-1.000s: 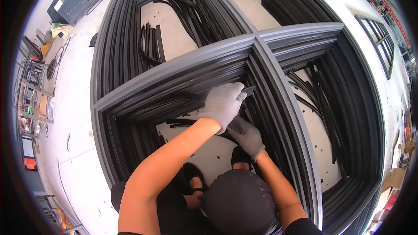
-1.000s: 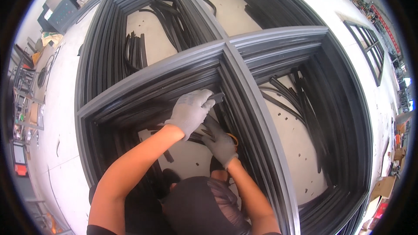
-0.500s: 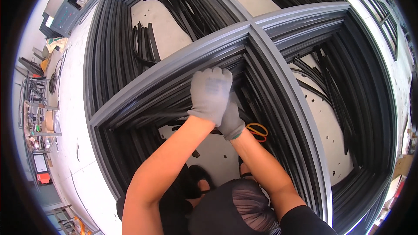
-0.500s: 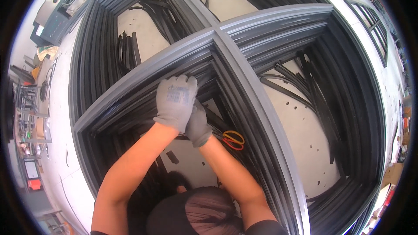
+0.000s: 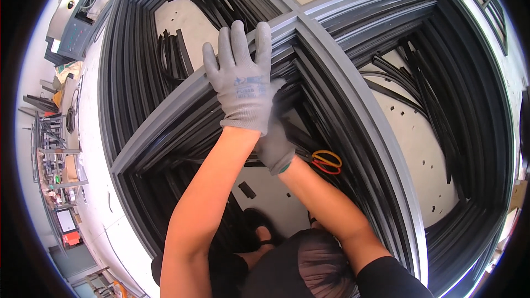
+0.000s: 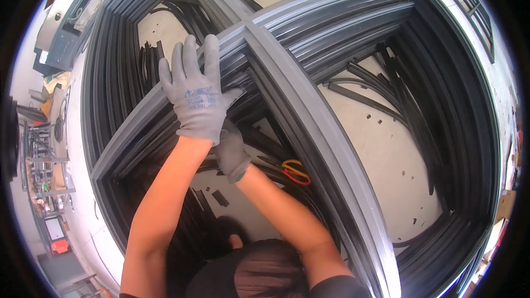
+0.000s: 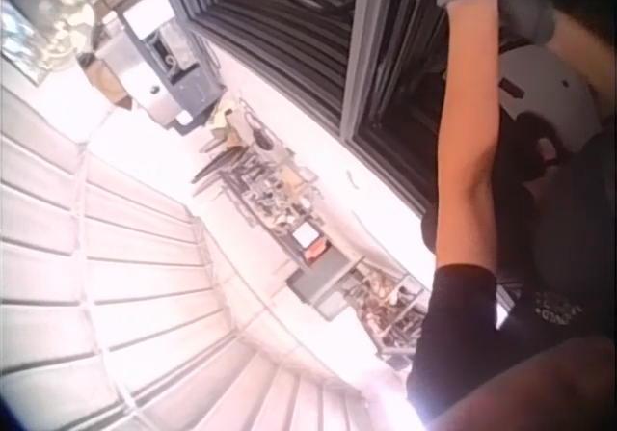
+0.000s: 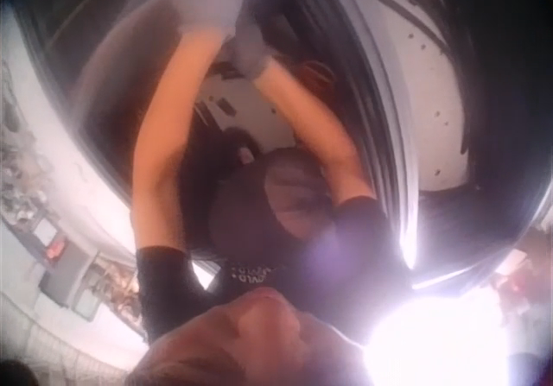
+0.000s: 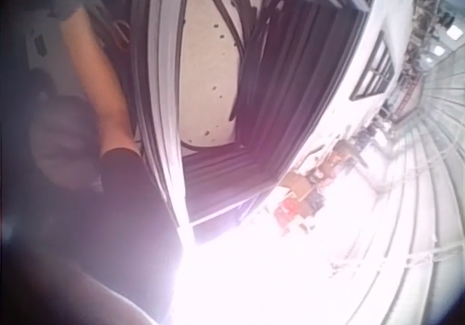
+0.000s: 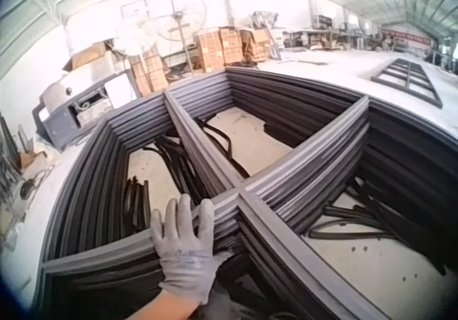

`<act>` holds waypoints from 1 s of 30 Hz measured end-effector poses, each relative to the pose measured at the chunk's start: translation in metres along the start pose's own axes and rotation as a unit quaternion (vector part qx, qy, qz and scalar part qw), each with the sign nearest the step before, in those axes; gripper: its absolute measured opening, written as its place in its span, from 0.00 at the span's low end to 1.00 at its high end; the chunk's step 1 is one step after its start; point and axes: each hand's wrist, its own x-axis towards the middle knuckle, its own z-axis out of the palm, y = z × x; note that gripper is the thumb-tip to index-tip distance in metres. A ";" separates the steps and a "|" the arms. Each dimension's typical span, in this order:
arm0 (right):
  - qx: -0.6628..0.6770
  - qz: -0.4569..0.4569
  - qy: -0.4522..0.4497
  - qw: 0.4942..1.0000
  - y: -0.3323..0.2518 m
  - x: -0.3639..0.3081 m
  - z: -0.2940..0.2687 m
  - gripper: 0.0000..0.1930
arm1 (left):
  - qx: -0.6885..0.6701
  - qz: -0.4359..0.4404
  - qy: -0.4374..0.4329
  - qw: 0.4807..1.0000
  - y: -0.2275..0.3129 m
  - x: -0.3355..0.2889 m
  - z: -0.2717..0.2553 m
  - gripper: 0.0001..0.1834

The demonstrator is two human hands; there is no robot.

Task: The recorder is installing black rubber seal strips into the grooves of a large metal frame assembly.

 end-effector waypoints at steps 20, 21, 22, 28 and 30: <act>-0.098 -0.157 -0.010 0.983 0.000 0.029 -0.018 0.26 | 0.046 0.017 0.105 0.993 0.000 0.002 0.022 0.46; -0.177 -0.127 0.012 0.976 -0.009 0.023 -0.009 0.25 | 0.049 0.018 0.104 0.993 -0.004 0.000 0.021 0.35; -0.262 -0.100 0.036 0.959 -0.021 0.020 -0.008 0.24 | 0.053 0.011 0.102 0.993 -0.004 0.000 0.018 0.35; -0.192 -0.129 0.069 0.970 -0.039 0.016 -0.014 0.16 | 0.037 -0.006 0.118 0.992 0.000 0.000 0.030 0.60; -0.254 -0.044 0.023 0.966 -0.056 0.015 -0.027 0.14 | 0.045 -0.014 0.116 0.992 0.000 -0.001 0.032 0.59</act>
